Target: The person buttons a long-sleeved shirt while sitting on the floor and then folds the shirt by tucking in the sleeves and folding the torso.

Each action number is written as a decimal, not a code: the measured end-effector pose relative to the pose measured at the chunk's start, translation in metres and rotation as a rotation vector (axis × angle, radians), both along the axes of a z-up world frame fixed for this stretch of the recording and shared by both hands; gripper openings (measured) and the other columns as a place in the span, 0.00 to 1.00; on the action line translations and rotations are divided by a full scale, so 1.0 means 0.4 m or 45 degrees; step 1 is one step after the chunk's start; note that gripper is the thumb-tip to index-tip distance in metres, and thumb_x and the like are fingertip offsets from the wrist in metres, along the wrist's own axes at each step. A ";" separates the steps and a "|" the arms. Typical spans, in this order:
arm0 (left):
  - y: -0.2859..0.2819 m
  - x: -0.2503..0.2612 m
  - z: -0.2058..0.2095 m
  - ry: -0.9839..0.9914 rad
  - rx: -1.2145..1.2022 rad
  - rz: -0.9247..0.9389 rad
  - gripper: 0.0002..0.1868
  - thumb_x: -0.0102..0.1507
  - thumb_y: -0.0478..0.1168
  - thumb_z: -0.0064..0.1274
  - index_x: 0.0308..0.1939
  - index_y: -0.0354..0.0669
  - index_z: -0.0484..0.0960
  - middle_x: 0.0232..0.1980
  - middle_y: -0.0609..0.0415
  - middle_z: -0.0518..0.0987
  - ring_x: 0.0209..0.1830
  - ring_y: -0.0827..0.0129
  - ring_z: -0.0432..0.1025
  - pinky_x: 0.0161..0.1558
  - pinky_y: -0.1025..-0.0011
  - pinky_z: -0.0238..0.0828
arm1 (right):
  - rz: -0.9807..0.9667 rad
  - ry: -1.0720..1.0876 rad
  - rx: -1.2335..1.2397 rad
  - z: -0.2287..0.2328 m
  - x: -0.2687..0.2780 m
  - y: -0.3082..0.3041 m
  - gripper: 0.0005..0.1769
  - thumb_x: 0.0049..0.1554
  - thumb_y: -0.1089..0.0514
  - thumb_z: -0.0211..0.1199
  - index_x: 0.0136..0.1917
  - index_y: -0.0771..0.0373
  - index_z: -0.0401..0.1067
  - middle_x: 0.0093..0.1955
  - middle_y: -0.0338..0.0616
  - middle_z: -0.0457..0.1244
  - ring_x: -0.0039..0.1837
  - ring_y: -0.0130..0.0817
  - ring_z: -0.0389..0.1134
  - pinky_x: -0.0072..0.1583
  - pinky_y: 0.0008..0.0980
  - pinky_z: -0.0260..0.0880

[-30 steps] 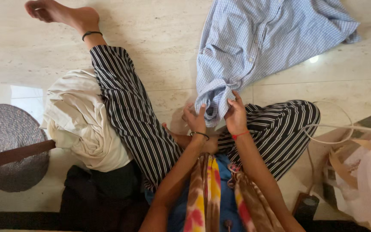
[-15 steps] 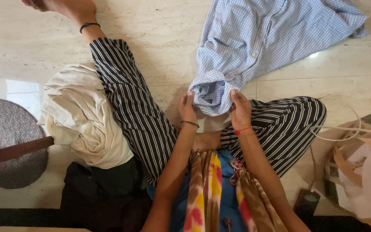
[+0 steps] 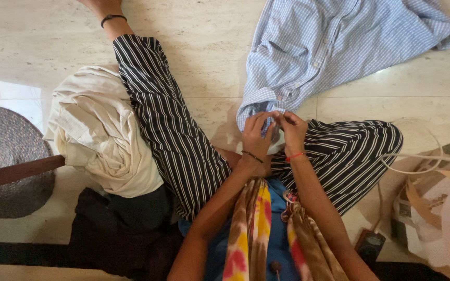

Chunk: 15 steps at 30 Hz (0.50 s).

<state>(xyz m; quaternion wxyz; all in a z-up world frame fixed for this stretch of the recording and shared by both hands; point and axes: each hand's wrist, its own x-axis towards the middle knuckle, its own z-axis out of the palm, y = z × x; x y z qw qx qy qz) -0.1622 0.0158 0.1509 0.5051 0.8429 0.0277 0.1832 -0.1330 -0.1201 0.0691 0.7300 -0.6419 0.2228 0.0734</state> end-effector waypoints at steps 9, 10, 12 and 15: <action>0.017 -0.002 -0.097 0.080 -0.188 -0.173 0.24 0.63 0.25 0.52 0.62 0.45 0.81 0.55 0.45 0.80 0.53 0.52 0.76 0.53 0.63 0.76 | 0.067 0.062 -0.013 0.033 -0.001 0.007 0.12 0.60 0.60 0.68 0.55 0.68 0.79 0.46 0.32 0.68 0.44 0.20 0.66 0.44 0.22 0.69; 0.023 0.007 -0.101 0.101 -0.164 -0.189 0.24 0.62 0.26 0.54 0.62 0.47 0.82 0.52 0.45 0.80 0.50 0.53 0.76 0.51 0.63 0.76 | 0.079 0.093 0.026 0.034 0.002 0.001 0.12 0.60 0.60 0.68 0.55 0.68 0.79 0.46 0.34 0.68 0.44 0.21 0.67 0.45 0.22 0.69; 0.031 0.008 -0.104 0.101 -0.117 -0.219 0.26 0.61 0.27 0.56 0.62 0.51 0.82 0.49 0.46 0.80 0.48 0.54 0.76 0.50 0.63 0.75 | 0.107 0.159 0.103 0.041 0.006 -0.011 0.13 0.61 0.60 0.67 0.57 0.69 0.79 0.45 0.36 0.69 0.45 0.23 0.69 0.47 0.23 0.71; 0.039 0.009 -0.101 0.064 -0.049 -0.253 0.26 0.62 0.28 0.57 0.63 0.54 0.81 0.49 0.48 0.80 0.47 0.55 0.76 0.49 0.63 0.75 | 0.204 0.028 0.119 0.060 0.004 -0.013 0.20 0.60 0.61 0.66 0.65 0.63 0.75 0.47 0.32 0.68 0.47 0.18 0.67 0.50 0.20 0.70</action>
